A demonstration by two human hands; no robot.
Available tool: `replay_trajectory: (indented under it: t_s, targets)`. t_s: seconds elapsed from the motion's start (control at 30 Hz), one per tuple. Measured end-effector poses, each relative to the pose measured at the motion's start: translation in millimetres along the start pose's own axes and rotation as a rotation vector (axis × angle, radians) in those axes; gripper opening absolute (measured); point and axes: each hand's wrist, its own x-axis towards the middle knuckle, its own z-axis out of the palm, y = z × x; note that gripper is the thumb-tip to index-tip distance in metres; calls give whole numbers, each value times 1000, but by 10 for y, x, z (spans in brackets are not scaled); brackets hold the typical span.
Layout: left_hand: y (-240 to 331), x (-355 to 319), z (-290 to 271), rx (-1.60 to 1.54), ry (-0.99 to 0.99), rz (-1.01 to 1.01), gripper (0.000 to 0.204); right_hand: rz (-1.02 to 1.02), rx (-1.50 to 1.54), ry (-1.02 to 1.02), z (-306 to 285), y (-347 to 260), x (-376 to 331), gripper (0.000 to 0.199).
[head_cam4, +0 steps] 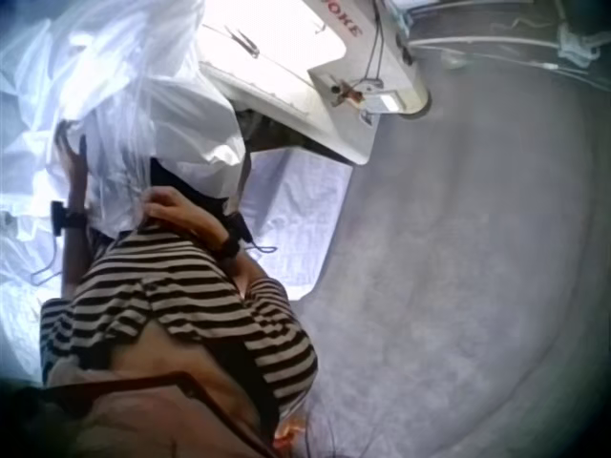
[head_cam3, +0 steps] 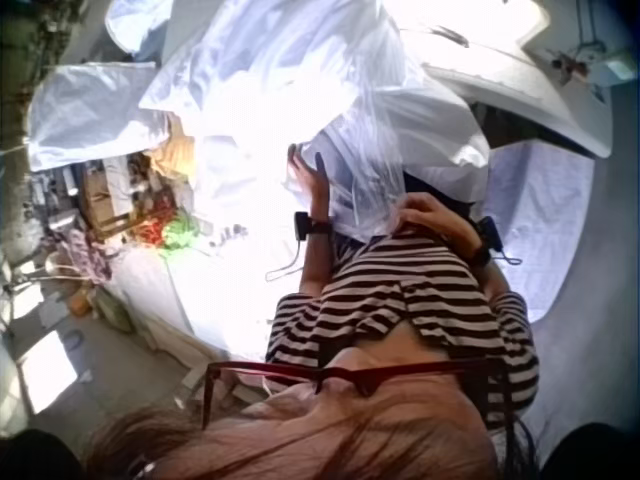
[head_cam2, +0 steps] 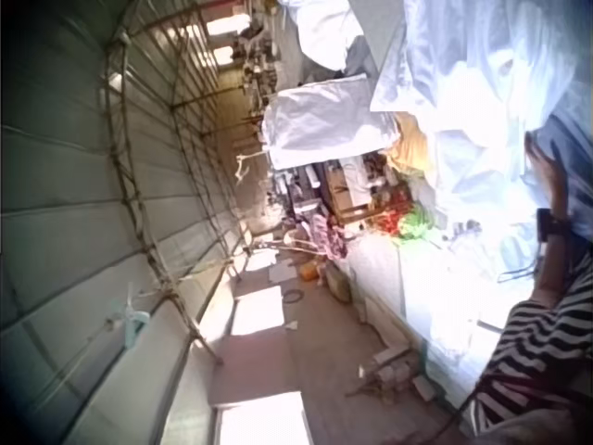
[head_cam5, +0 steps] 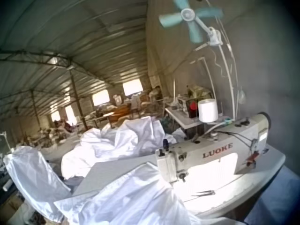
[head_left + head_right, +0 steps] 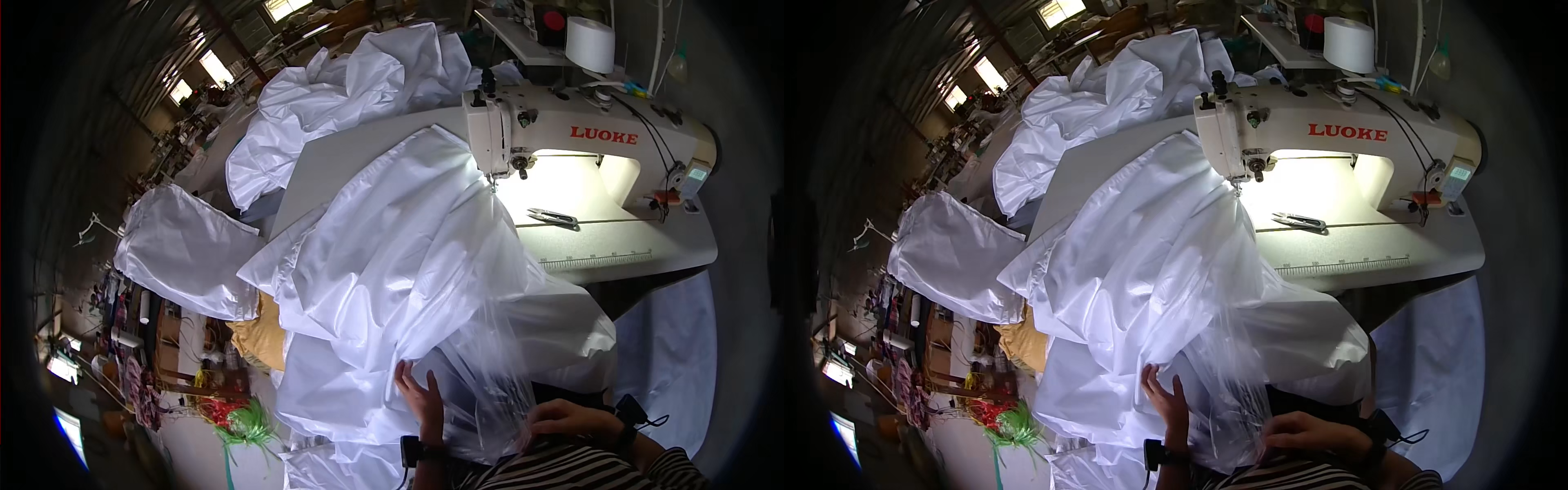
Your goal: Sewing large white plastic or synthetic fabric sheets using an industrial sewing machine.
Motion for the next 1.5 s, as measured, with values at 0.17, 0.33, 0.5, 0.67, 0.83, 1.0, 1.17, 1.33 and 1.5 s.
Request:
replay_trajectory:
  t_s: [0.17,0.33,0.5,0.67,0.83,1.0,1.17,1.33,1.5]
  targets:
    - [-185,477,305,94,200,-40,57,-17,-29,12,35,-80,22,24]
    - [-502,593,329,39,171,-30,38,8,44,-9,98,-114,36,24]
    - [-450,507,-561,-184,-178,-179,21,-19,-27,-20,106,-112,76,24]
    - [68,123,-1617,-837,-776,-535,21,-53,-31,-191,192,-175,122,22]
    - [331,-423,-1196,-653,-712,-599,17,-68,57,-256,322,-239,135,25]
    - [465,-758,-1079,-794,-717,-436,22,52,-30,-171,354,-158,147,33]
    - [777,-692,-1231,-601,-645,-341,23,8,-263,-82,376,-115,181,37]
    - [1082,-590,-1364,-581,-646,-331,16,-27,-555,-28,419,-201,239,36]
    - [1119,-399,-1502,-877,-500,-291,13,-35,-870,67,454,-245,222,37]
